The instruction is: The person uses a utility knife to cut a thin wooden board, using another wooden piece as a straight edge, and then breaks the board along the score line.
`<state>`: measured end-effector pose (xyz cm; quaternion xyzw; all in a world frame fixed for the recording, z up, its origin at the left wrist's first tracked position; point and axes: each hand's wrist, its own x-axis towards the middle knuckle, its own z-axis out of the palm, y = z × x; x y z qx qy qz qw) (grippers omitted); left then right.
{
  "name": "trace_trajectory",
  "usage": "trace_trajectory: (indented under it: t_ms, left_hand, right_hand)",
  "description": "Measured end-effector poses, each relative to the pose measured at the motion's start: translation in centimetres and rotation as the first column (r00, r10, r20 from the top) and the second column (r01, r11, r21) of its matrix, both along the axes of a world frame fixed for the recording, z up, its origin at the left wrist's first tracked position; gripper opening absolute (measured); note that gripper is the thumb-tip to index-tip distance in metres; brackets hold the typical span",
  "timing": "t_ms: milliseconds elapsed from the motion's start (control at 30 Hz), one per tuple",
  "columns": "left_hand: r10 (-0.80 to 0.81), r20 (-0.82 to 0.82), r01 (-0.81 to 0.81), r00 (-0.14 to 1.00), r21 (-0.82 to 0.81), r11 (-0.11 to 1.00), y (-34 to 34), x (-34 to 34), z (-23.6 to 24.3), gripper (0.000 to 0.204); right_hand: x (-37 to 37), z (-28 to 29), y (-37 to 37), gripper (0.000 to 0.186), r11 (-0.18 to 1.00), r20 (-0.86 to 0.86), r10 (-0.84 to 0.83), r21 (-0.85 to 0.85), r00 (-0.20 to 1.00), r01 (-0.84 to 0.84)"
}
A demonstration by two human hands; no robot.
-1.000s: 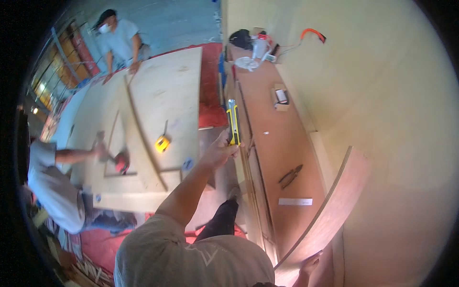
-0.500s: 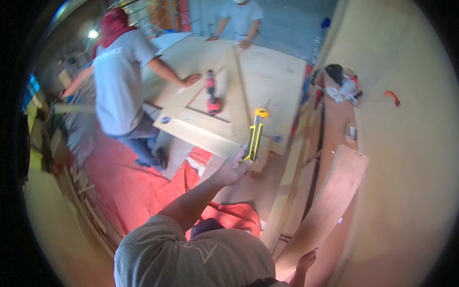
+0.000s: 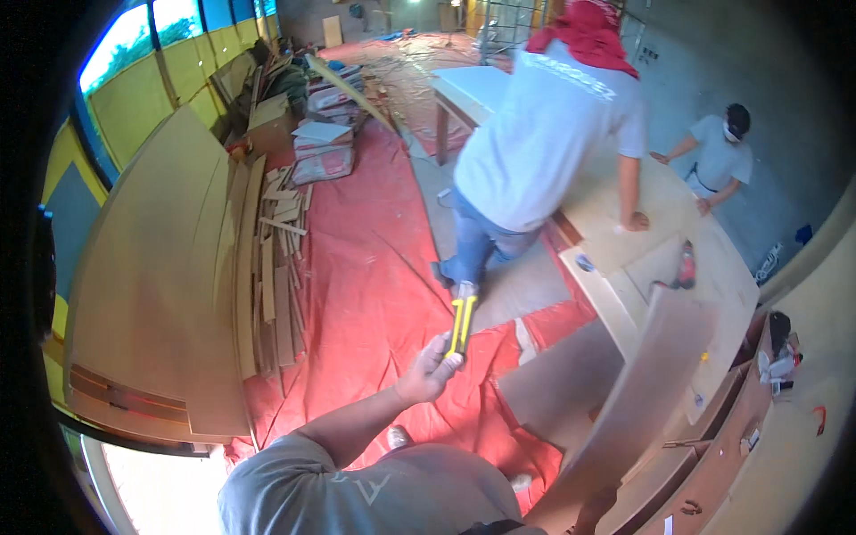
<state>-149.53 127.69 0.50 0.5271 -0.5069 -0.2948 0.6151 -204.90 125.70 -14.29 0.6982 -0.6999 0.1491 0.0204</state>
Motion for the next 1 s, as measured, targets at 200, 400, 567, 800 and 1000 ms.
trace_trajectory:
  t_ms: [200,400,567,800,1000]
  left_hand:
    - [0.226,-0.285,-0.223,0.931,0.043,0.974,7.0,14.8,0.4,0.015]
    - [0.377,-0.423,-0.408,0.824,0.020,0.913,11.2,28.0,-0.5,0.018]
    - [0.424,-0.343,-0.434,0.838,0.051,0.900,10.1,38.1,0.1,0.032]
    - [0.734,-0.150,-0.713,0.662,0.175,0.679,6.4,53.3,1.0,0.017]
    - [0.832,-0.103,-0.823,0.546,0.122,0.555,2.2,67.5,-2.0,0.014]
  right_hand:
    - [19.2,-2.6,-10.8,0.028,0.955,0.683,0.227,-0.016,0.694,-0.297]
    - [46.7,1.2,-17.1,0.044,0.888,0.738,0.313,-0.004,0.598,-0.460]
    - [67.6,4.1,-22.4,0.048,0.835,0.661,0.453,-0.078,0.599,-0.545]
    - [96.1,11.3,-29.9,0.046,0.753,0.746,0.563,-0.285,0.356,-0.594]
    - [117.2,18.6,-37.1,0.052,0.794,0.880,0.454,-0.328,0.142,-0.511]
